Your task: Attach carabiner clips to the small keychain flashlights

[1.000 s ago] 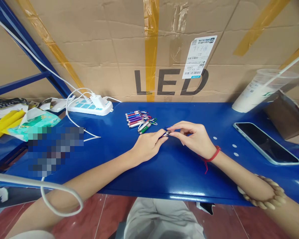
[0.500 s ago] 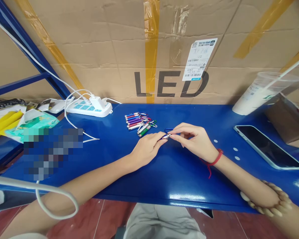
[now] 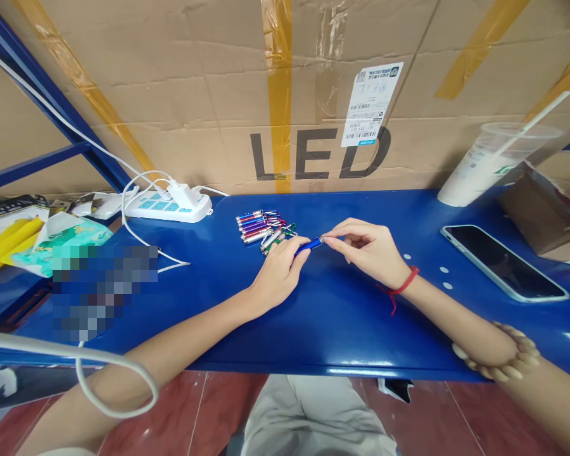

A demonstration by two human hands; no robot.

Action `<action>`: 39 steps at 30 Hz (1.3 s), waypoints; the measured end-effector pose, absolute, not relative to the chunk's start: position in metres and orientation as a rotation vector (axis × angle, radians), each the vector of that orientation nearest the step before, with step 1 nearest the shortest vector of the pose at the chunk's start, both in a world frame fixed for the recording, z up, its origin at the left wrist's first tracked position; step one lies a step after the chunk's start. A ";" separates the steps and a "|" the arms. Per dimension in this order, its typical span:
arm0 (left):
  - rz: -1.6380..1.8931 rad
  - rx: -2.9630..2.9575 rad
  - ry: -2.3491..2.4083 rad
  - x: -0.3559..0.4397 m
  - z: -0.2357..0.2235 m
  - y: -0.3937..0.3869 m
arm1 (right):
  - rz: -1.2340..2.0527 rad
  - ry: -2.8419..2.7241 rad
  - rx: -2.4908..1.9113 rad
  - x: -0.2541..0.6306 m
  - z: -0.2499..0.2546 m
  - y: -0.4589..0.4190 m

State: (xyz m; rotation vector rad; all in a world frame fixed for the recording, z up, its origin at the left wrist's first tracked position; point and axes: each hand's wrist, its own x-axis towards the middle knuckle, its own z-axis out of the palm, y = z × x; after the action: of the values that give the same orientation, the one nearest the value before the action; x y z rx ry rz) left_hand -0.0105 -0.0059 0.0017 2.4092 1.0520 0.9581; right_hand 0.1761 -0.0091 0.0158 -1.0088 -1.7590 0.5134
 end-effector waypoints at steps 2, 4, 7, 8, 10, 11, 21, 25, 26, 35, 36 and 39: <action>0.938 2.414 1.088 -0.011 0.002 -0.005 | 0.431 -1.788 -1.007 0.176 0.016 -0.010; 0.928 2.425 1.114 -0.011 0.002 -0.005 | 0.337 -1.824 -1.008 0.176 0.017 -0.011; 0.947 2.452 1.128 -0.010 0.002 -0.004 | 0.243 -1.878 -1.012 0.178 0.017 -0.012; 0.960 2.461 1.122 -0.010 0.001 -0.005 | 0.225 -1.892 -1.014 0.179 0.017 -0.012; 0.996 2.474 1.089 -0.010 0.001 -0.005 | 0.194 -1.909 -1.033 0.181 0.017 -0.012; 1.017 2.480 1.068 -0.011 0.000 -0.005 | 0.178 -1.913 -1.050 0.181 0.018 -0.012; 1.127 2.566 0.919 -0.013 -0.003 -0.009 | -0.035 -2.246 -1.117 0.180 0.024 -0.024; 1.105 2.565 0.904 -0.013 -0.004 -0.008 | -0.087 -2.284 -1.127 0.178 0.021 -0.026; 1.087 2.557 0.905 -0.014 -0.004 -0.007 | -0.094 -2.292 -1.124 0.178 0.020 -0.027; 0.926 2.543 0.883 -0.016 -0.003 -0.004 | 0.054 -2.291 -1.159 0.175 0.014 -0.031; 0.925 2.546 0.879 -0.016 -0.002 -0.004 | 0.108 -2.279 -1.162 0.174 0.014 -0.031; 0.935 2.539 0.872 -0.016 -0.002 -0.004 | 0.212 -2.246 -1.168 0.173 0.017 -0.033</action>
State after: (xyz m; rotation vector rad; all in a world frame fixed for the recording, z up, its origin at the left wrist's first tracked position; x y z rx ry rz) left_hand -0.0160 -0.0042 -0.0019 2.5391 0.8716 0.9348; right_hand 0.1728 -0.0326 0.0166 -1.1677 -2.2458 0.2117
